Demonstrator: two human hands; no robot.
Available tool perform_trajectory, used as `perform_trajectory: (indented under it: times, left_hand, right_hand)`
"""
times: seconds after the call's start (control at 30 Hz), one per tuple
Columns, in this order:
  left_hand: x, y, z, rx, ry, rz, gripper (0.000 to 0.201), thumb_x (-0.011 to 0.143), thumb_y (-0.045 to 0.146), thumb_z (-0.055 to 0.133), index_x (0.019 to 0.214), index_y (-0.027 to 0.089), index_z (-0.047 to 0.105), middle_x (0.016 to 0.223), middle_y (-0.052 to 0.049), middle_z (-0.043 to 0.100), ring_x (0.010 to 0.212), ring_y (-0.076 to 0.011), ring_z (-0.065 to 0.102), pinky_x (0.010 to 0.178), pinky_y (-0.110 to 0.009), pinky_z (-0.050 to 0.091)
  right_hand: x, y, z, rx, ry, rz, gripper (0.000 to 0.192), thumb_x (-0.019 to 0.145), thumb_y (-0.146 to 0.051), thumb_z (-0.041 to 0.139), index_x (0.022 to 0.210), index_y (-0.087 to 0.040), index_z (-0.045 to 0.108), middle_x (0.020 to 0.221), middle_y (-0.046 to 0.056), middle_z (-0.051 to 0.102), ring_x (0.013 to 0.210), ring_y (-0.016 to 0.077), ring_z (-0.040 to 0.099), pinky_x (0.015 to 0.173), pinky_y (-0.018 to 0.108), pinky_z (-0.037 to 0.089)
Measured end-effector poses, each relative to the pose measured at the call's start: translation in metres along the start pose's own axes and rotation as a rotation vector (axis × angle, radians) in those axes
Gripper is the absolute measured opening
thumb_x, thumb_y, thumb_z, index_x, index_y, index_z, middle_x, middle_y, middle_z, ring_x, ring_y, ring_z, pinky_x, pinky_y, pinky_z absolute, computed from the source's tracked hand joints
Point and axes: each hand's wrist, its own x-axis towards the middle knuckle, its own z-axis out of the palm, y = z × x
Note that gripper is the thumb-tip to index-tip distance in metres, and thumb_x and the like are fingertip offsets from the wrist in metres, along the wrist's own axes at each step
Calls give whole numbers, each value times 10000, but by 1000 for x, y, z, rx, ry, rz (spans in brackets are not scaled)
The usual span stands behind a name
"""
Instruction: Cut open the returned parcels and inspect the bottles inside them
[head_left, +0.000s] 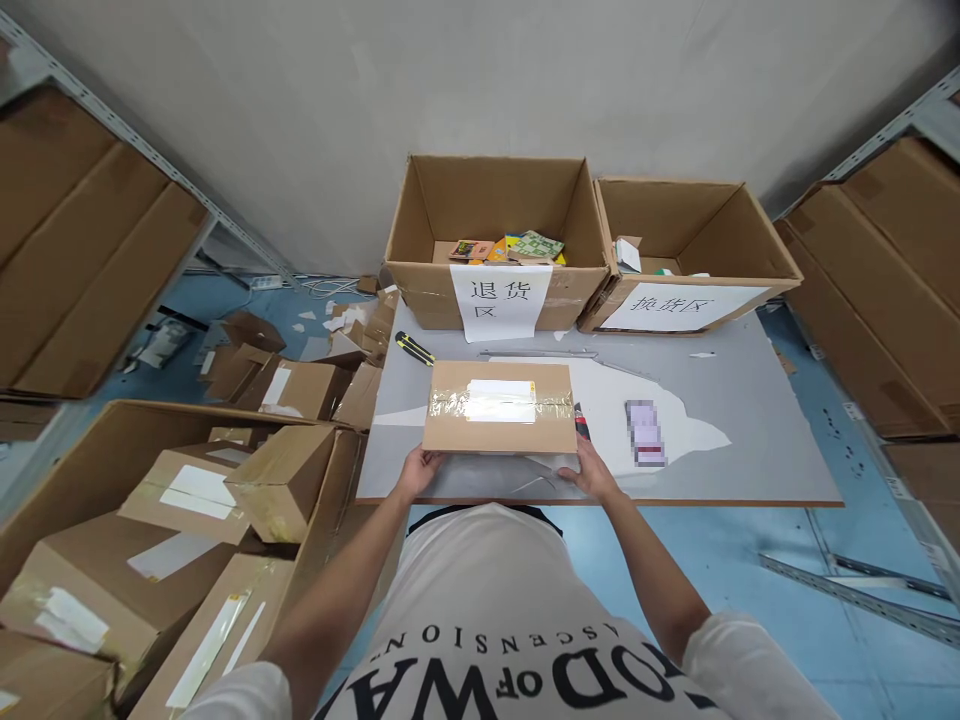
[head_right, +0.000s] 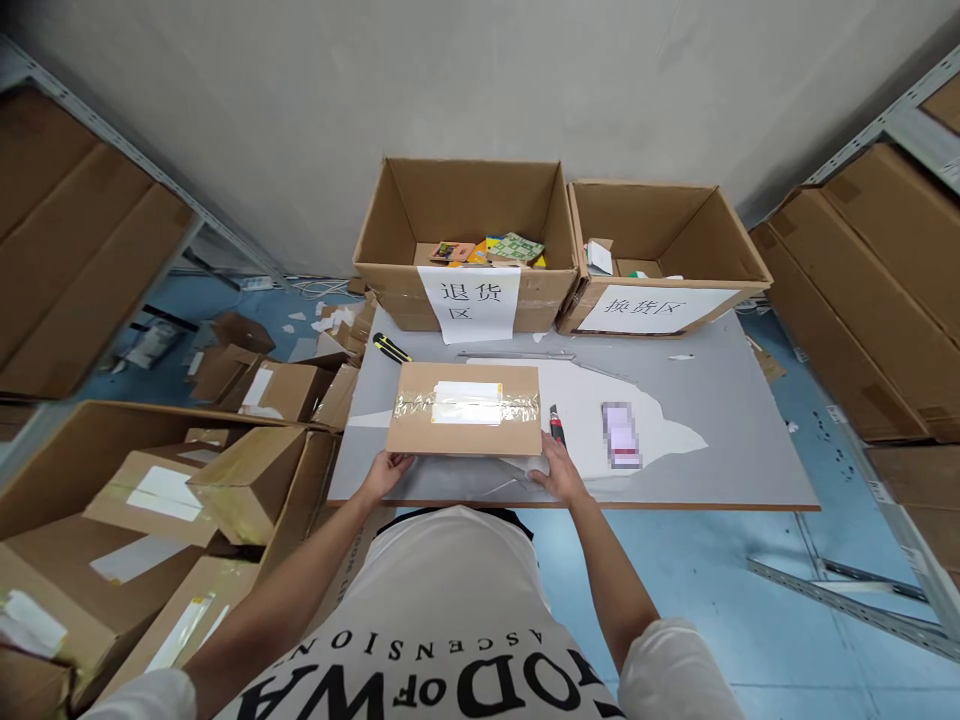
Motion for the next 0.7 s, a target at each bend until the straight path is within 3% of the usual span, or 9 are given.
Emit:
perform_trajectory:
  times: [0.13, 0.23, 0.4, 0.5, 0.6, 0.7]
  left_hand:
    - [1, 2, 2, -24, -19, -8, 601, 486, 526, 777, 923, 137, 639, 1002, -139, 707, 1067, -316, 606, 990, -467, 406]
    - [2, 11, 1, -32, -28, -10, 662, 478, 578, 769, 950, 133, 637, 1030, -149, 697, 1083, -319, 598, 1000, -467, 400]
    - [0, 51, -3, -43, -59, 80, 682, 607, 576, 715, 1108, 124, 615, 1186, -153, 636, 1155, -283, 557, 1032, -406, 386]
    - [-3, 77, -3, -1, -34, 131, 636, 668, 559, 681, 1130, 126, 628, 1190, -135, 638, 1127, -267, 574, 1001, -372, 417]
    - [-5, 90, -3, 86, 3, 125, 610, 679, 544, 670, 1120, 124, 651, 1133, -106, 673, 1056, -267, 609, 933, -355, 462]
    - [-3, 97, -5, 206, 39, 143, 518, 725, 505, 629, 1088, 141, 682, 1056, -64, 708, 990, -259, 632, 852, -320, 485]
  right_hand:
    - [4, -20, 3, 65, 65, 37, 485, 848, -361, 494, 1299, -184, 498, 1321, 129, 530, 1247, 291, 468, 1025, 471, 382]
    - [8, -34, -2, 128, 80, 85, 382, 879, -367, 440, 1155, -161, 606, 1207, 141, 611, 1121, 286, 559, 945, 436, 443]
    - [22, -53, -19, 200, 130, 159, 436, 891, -487, 384, 1089, -184, 626, 1079, 100, 671, 957, 246, 613, 819, 357, 482]
    - [31, -63, -34, 249, 176, 242, 499, 879, -553, 373, 988, -158, 659, 895, 80, 700, 782, 210, 616, 707, 297, 475]
    - [39, -73, -52, 236, 191, 276, 525, 865, -583, 386, 912, -151, 680, 736, 55, 686, 688, 194, 600, 648, 272, 451]
    - [44, -81, -65, 196, 181, 283, 526, 868, -581, 383, 869, -160, 698, 711, 52, 689, 706, 202, 612, 652, 263, 436]
